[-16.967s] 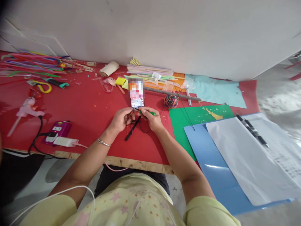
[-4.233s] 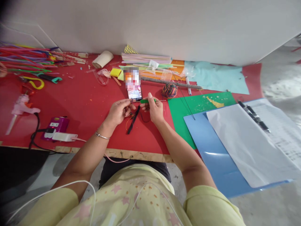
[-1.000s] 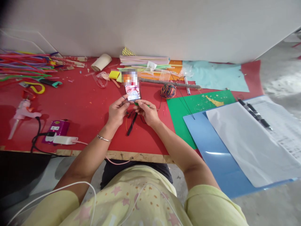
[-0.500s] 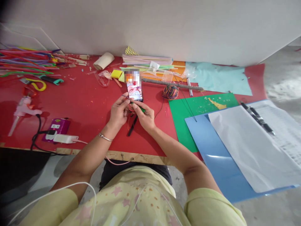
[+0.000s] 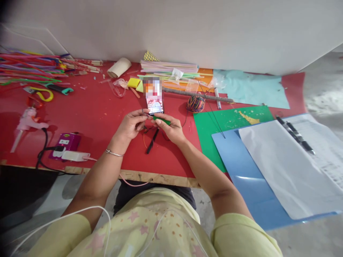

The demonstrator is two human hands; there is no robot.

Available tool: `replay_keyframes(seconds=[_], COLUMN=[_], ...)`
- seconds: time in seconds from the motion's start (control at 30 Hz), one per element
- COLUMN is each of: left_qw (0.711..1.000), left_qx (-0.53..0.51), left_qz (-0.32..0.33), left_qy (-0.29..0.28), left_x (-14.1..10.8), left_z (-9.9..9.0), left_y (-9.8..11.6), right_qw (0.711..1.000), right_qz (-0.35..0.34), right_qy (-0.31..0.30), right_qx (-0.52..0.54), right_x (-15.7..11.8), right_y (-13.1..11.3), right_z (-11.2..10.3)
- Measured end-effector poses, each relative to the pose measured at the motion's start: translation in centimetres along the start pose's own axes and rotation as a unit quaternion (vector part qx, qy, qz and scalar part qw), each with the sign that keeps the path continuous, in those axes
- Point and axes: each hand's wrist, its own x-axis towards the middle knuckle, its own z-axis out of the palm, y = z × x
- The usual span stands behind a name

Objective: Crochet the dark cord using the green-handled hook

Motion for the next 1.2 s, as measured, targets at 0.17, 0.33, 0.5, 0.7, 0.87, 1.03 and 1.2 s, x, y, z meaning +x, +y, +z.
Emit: replay_keyframes(seconds=[0.17,0.33,0.5,0.7,0.87,1.03,1.2], left_qw=[0.998,0.998,0.998,0.997,0.995,0.995,0.994], left_qx=[-0.044,-0.040,0.025,0.014,-0.002,-0.006,-0.026], left_qz=[-0.043,-0.053,-0.054,-0.075,-0.088,-0.095,-0.101], left_qy=[-0.017,-0.025,-0.015,-0.024,-0.037,-0.036,-0.034], left_x=[-0.1,0.0,0.1,0.2,0.4,0.5,0.5], left_z=[0.0,-0.3,-0.7,-0.8,-1.2,-1.5,-1.5], left_y=[0.2,0.3,0.4,0.5,0.4,0.4,0.2], right_qw=[1.000,0.999,0.993,0.983,0.975,0.974,0.986], right_qz=[-0.017,-0.008,-0.025,-0.081,-0.118,-0.110,-0.069], right_qy=[-0.002,-0.031,-0.067,-0.089,-0.112,-0.116,-0.088], right_qx=[0.003,-0.024,-0.093,-0.141,-0.152,-0.158,-0.128], right_x=[-0.4,-0.2,0.7,0.9,1.1,1.1,0.6], right_y=[0.5,0.2,-0.1,0.2,0.1,0.0,0.6], right_z=[0.5,-0.3,-1.9,-2.4,-2.5,-2.6,-2.0])
